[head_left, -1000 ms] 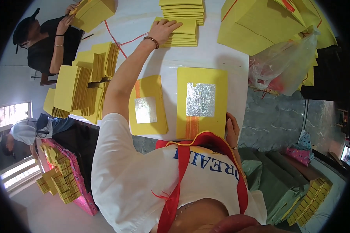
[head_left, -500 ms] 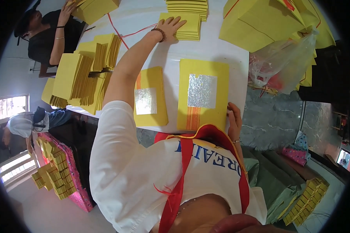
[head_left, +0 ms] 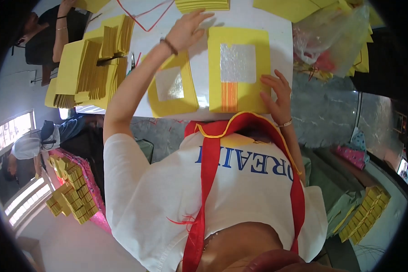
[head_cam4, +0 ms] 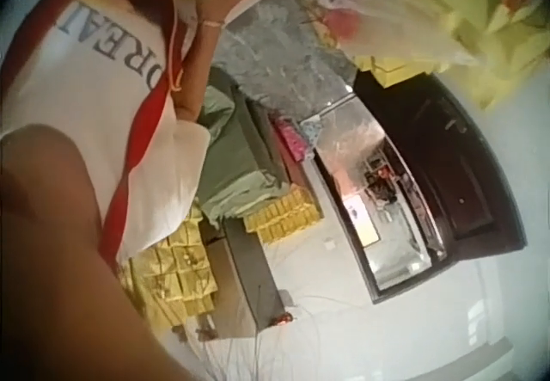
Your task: Folding yellow sheets of paper and stacking them on a workbench.
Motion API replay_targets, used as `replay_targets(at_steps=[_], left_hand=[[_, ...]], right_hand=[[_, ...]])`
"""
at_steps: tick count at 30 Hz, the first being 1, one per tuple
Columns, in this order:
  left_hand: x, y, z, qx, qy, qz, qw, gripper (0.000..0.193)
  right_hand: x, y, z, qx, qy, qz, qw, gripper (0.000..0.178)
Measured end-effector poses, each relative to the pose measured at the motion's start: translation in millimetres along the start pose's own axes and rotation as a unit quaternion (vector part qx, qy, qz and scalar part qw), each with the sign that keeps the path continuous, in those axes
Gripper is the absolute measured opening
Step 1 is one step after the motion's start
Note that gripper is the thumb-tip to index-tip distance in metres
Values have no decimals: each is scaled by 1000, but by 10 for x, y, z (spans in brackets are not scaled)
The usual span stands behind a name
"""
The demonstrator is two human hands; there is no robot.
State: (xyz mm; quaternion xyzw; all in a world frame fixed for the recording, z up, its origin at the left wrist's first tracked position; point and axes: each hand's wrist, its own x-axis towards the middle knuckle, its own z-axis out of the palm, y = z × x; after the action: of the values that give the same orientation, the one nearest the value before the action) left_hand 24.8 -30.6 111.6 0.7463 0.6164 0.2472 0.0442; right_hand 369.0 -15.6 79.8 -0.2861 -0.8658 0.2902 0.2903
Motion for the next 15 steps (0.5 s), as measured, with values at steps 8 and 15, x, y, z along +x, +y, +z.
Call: replay_targets(at_steps=[8,15], left_hand=[[-1082,1404,202,15,-79,86,993,44],[-1108,1388,239,1,-43,59,997,42]], right_hand=[[-73,150,184,184,14,81,980,20],[-101,163,266,323,42,156,933,20]])
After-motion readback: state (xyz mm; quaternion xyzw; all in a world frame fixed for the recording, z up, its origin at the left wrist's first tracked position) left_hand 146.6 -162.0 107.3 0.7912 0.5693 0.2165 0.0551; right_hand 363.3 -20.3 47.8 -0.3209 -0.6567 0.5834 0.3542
